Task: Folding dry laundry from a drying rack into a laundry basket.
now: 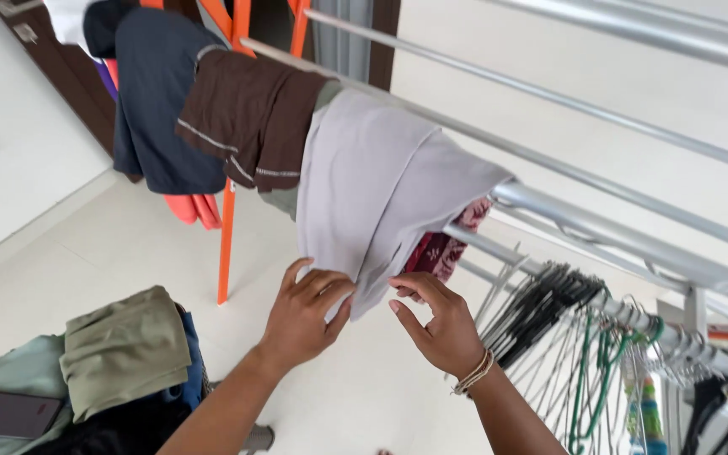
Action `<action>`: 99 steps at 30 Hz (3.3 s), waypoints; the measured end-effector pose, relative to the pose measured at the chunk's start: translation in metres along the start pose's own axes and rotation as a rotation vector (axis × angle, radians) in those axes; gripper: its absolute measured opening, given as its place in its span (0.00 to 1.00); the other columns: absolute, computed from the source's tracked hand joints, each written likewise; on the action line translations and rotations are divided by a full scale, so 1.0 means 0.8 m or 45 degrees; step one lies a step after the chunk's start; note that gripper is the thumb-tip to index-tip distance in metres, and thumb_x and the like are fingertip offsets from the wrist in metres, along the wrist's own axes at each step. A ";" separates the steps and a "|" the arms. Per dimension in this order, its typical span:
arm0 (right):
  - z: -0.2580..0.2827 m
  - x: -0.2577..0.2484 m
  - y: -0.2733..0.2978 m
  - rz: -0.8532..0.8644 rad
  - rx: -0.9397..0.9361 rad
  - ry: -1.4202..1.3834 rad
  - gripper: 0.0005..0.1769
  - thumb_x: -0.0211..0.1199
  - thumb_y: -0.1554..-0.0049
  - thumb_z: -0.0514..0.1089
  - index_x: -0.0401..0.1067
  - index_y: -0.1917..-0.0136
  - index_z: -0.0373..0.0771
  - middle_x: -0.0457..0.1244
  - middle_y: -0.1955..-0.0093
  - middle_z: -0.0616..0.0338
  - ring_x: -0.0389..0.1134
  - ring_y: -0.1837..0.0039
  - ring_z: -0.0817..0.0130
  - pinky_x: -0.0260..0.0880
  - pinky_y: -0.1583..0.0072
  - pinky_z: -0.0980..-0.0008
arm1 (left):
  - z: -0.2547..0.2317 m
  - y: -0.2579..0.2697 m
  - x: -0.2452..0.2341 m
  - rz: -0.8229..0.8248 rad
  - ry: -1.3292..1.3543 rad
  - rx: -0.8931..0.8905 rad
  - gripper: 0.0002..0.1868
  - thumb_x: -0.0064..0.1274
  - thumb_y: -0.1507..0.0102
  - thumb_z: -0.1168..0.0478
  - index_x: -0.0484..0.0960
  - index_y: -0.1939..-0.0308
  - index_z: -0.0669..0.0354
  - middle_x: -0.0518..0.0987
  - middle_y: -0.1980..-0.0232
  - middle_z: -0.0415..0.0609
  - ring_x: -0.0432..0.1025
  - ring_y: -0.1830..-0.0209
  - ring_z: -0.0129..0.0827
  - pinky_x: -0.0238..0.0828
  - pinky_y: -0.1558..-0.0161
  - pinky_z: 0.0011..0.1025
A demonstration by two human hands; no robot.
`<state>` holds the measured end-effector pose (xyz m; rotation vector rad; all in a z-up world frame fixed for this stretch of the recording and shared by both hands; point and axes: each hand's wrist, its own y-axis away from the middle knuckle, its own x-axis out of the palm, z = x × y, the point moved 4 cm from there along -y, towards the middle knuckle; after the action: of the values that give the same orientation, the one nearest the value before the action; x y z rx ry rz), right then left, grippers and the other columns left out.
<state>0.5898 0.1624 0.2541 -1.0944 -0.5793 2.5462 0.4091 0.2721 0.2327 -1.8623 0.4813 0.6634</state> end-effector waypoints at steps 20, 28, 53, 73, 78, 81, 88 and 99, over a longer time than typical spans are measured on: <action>0.045 0.051 -0.202 0.255 0.181 -0.235 0.35 0.69 0.47 0.49 0.60 0.30 0.44 0.67 0.39 0.57 0.72 0.42 0.65 0.74 0.43 0.64 | 0.179 -0.218 -0.104 -0.526 -0.293 -0.700 0.06 0.48 0.29 0.58 0.78 0.56 0.54 0.83 0.56 0.53 0.77 0.56 0.56 0.71 0.58 0.50; 0.022 0.075 -0.210 0.302 0.300 -0.946 0.34 0.59 0.41 0.57 0.61 0.27 0.38 0.64 0.30 0.53 0.67 0.31 0.66 0.65 0.32 0.62 | 0.070 -0.161 -0.234 -1.113 0.524 -0.083 0.15 0.36 0.17 0.57 0.66 0.55 0.63 0.85 0.44 0.49 0.66 0.52 0.22 0.61 0.40 0.24; 0.053 0.204 0.011 0.725 0.014 -0.866 0.25 0.69 0.41 0.50 0.70 0.37 0.33 0.59 0.20 0.43 0.60 0.19 0.52 0.60 0.23 0.57 | 0.041 0.178 -0.051 -0.353 1.121 -1.528 0.23 0.49 0.33 0.56 0.73 0.39 0.67 0.78 0.41 0.59 0.72 0.42 0.37 0.69 0.42 0.32; -0.012 0.171 0.038 0.516 0.099 0.101 0.18 0.75 0.48 0.49 0.71 0.56 0.36 0.68 0.55 0.50 0.71 0.53 0.53 0.69 0.52 0.58 | 0.077 0.190 -0.004 -0.654 1.401 -1.807 0.29 0.39 0.27 0.48 0.58 0.23 0.50 0.63 0.26 0.39 0.54 0.28 0.20 0.45 0.34 0.26; 0.034 0.175 0.027 0.542 0.149 -0.098 0.25 0.68 0.50 0.45 0.70 0.42 0.32 0.69 0.42 0.43 0.72 0.40 0.47 0.70 0.39 0.58 | 0.053 0.166 0.007 -0.444 1.481 -1.574 0.24 0.39 0.29 0.54 0.66 0.29 0.57 0.76 0.38 0.49 0.71 0.40 0.30 0.67 0.38 0.31; -0.044 0.200 0.042 0.588 0.466 -0.199 0.19 0.65 0.44 0.43 0.71 0.41 0.35 0.71 0.43 0.48 0.73 0.39 0.54 0.70 0.36 0.63 | 0.058 0.175 -0.008 -0.502 1.571 -1.644 0.22 0.41 0.29 0.53 0.74 0.35 0.61 0.81 0.47 0.50 0.75 0.50 0.31 0.72 0.44 0.34; -0.072 0.162 0.048 0.237 0.944 -0.405 0.16 0.61 0.44 0.35 0.67 0.43 0.40 0.71 0.46 0.49 0.73 0.45 0.60 0.72 0.43 0.66 | 0.068 0.203 -0.026 -0.542 1.834 -1.636 0.19 0.50 0.30 0.51 0.81 0.50 0.66 0.84 0.54 0.47 0.78 0.55 0.28 0.76 0.51 0.28; -0.010 0.217 0.052 0.513 -0.200 0.115 0.07 0.62 0.46 0.33 0.75 0.52 0.33 0.68 0.49 0.45 0.71 0.48 0.47 0.73 0.46 0.55 | 0.052 0.167 0.007 -0.139 1.116 -1.557 0.23 0.49 0.27 0.50 0.82 0.61 0.70 0.72 0.70 0.38 0.60 0.70 0.20 0.63 0.67 0.26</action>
<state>0.4762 0.2023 0.1223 -1.5060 -0.5932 2.8027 0.3233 0.2618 0.1222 -3.3260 0.5541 -0.0750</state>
